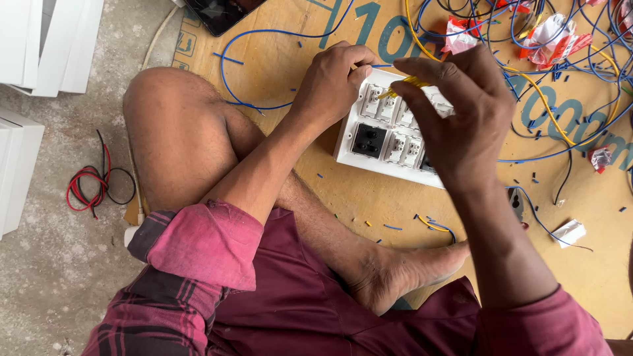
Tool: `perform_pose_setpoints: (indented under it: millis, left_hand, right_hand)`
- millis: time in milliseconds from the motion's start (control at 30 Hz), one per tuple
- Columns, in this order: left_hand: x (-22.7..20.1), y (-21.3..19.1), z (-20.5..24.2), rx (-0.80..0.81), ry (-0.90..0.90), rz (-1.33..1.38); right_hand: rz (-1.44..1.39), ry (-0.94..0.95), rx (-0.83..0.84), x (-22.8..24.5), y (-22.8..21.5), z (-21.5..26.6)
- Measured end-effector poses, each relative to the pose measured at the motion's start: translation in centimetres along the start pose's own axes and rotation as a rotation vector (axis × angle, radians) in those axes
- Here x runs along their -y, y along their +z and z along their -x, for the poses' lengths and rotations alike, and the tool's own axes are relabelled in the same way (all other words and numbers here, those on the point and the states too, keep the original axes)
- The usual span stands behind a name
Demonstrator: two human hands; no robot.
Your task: Wiring and assembling an electrical switchboard with multiple switches and sockets.
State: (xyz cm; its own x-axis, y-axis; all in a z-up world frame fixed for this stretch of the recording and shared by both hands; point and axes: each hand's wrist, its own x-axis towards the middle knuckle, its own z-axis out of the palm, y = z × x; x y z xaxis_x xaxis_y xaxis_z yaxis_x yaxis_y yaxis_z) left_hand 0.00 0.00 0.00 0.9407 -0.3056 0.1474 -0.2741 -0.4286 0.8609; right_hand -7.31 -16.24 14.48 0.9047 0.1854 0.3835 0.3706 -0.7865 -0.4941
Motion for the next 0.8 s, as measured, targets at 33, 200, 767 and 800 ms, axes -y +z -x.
perform_pose_setpoints:
  millis: [33, 200, 767, 800]
  left_hand:
    - [0.1, 0.1, 0.0, 0.0, 0.0, 0.0]
    - [0.3, 0.1, 0.2, -0.029, 0.034, -0.041]
    - [0.1, -0.1, 0.2, -0.013, 0.005, 0.018]
    - [0.1, 0.0, 0.2, -0.023, 0.026, 0.01]
  right_hand:
    - [0.0, 0.0, 0.0, -0.1, 0.1, 0.4]
    - [-0.067, -0.166, 0.005, -0.5, 0.4, 1.3]
    - [-0.06, -0.174, 0.08, -0.1, -0.8, 0.2]
    - [-0.043, -0.188, 0.108, 0.2, -0.9, 0.0]
